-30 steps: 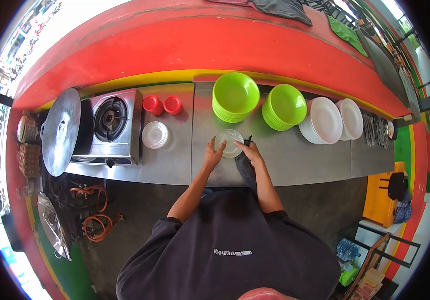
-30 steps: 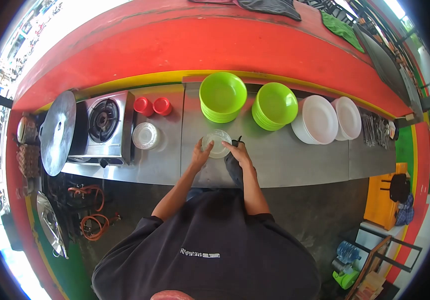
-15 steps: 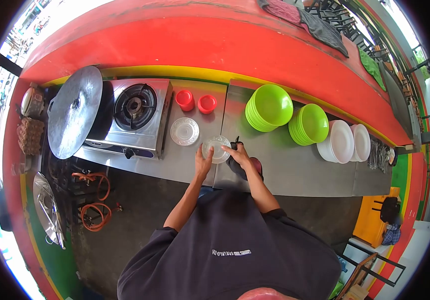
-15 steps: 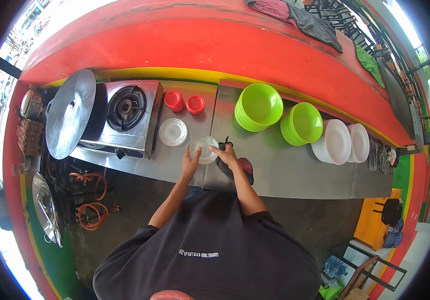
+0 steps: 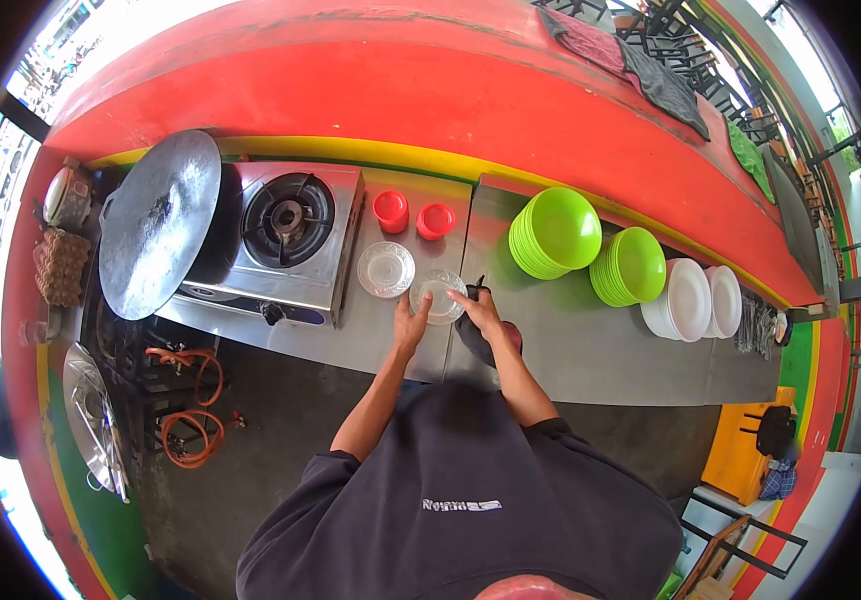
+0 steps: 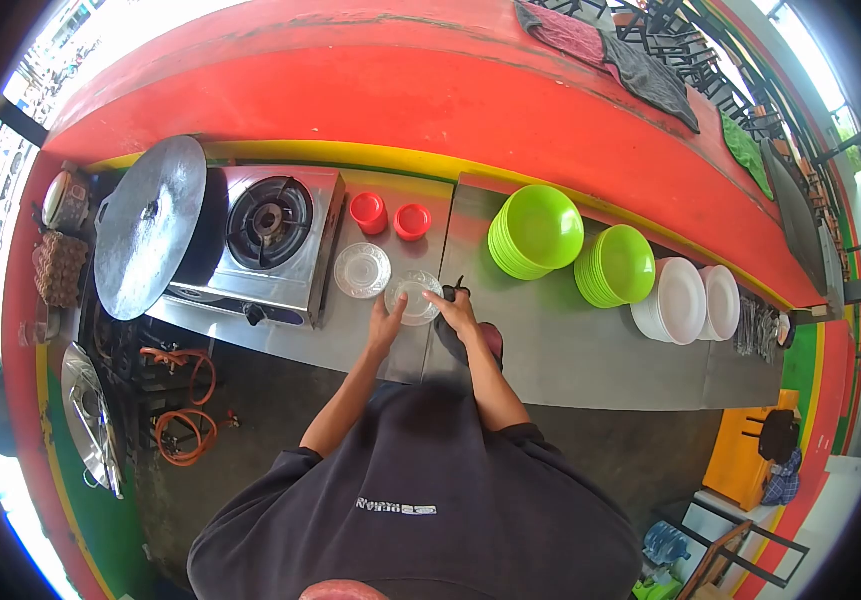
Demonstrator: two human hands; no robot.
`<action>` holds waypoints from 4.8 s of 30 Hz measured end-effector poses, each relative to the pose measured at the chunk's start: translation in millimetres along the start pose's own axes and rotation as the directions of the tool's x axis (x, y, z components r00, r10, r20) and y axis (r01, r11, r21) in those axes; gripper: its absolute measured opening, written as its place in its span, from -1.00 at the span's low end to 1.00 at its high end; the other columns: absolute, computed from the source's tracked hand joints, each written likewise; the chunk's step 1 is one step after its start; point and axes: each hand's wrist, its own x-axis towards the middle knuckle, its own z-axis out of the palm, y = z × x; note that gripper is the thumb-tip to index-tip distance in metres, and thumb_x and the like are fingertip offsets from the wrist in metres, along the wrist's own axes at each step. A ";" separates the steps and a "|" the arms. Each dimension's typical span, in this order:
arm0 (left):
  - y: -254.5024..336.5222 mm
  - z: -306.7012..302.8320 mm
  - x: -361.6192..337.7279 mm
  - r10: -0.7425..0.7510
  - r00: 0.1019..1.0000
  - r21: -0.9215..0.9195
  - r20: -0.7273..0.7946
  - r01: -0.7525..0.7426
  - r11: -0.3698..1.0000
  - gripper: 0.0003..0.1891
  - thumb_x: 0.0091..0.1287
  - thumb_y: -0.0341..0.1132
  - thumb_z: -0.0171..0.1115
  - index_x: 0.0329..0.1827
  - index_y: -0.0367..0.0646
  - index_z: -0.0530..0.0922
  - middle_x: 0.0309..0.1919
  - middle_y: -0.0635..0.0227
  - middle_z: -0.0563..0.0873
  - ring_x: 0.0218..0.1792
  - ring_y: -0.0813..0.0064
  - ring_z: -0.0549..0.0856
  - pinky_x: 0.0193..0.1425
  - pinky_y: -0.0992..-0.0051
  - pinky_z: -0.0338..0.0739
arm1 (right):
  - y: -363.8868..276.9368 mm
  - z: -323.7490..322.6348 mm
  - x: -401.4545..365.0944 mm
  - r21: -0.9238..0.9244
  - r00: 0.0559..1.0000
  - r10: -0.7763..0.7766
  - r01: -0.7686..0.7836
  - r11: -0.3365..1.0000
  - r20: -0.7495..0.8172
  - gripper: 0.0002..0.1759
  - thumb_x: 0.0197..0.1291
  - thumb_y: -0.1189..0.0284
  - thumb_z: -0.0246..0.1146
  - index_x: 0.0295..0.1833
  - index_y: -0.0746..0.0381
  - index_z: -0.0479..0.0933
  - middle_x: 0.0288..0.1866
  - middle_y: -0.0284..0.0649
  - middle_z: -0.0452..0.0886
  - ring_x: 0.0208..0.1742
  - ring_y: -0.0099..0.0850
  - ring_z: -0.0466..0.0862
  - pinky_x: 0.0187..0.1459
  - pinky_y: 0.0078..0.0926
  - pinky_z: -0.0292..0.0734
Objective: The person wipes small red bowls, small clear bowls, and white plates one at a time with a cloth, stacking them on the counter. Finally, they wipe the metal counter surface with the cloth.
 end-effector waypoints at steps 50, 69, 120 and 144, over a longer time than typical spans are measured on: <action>-31.3 19.3 -74.9 -0.324 0.918 -0.097 0.230 0.353 0.931 -0.15 0.48 0.39 -0.27 0.23 -0.35 0.47 -0.05 0.09 0.71 -0.07 0.26 0.70 0.01 0.31 0.55 | 71.4 -69.1 -23.4 0.029 0.728 -0.249 0.346 0.938 -0.638 -0.58 0.36 0.13 0.27 -0.02 0.32 0.58 -0.23 -0.02 0.66 -0.17 -0.15 0.66 -0.09 -0.29 0.52; 22.8 335.2 -147.5 -0.132 0.827 0.148 0.547 0.059 0.987 -0.53 0.52 0.00 0.10 0.16 -0.29 0.52 -0.14 0.21 0.74 -0.17 0.44 0.74 -0.11 0.47 0.59 | 209.9 -400.4 -120.6 0.540 0.679 0.168 0.384 0.749 -0.715 -0.34 0.35 0.04 0.29 0.33 0.29 0.37 0.04 -0.19 0.58 -0.05 -0.40 0.66 -0.03 -0.38 0.65; 101.5 610.6 -125.8 0.080 0.848 -0.564 0.524 0.275 0.779 -0.31 0.49 0.20 -0.10 0.50 -0.09 0.25 0.35 0.26 0.46 0.36 0.30 0.46 0.40 0.22 0.39 | 201.5 -663.1 -110.2 0.739 0.993 -0.041 0.109 0.665 -0.110 0.09 0.21 -0.31 0.18 0.63 0.13 0.01 0.62 -0.18 0.14 0.61 -0.27 0.12 0.55 -0.12 -0.03; 88.8 611.8 -156.2 0.018 0.938 -0.609 0.346 0.210 0.765 -0.39 0.35 -0.02 0.07 0.41 -0.12 0.31 0.21 0.25 0.53 0.25 0.28 0.52 0.31 0.26 0.42 | 179.3 -671.1 -111.8 0.734 0.994 -0.086 0.110 0.670 -0.070 0.12 0.15 -0.27 0.24 0.58 0.26 0.07 0.58 -0.09 0.20 0.55 -0.25 0.22 0.53 -0.23 0.10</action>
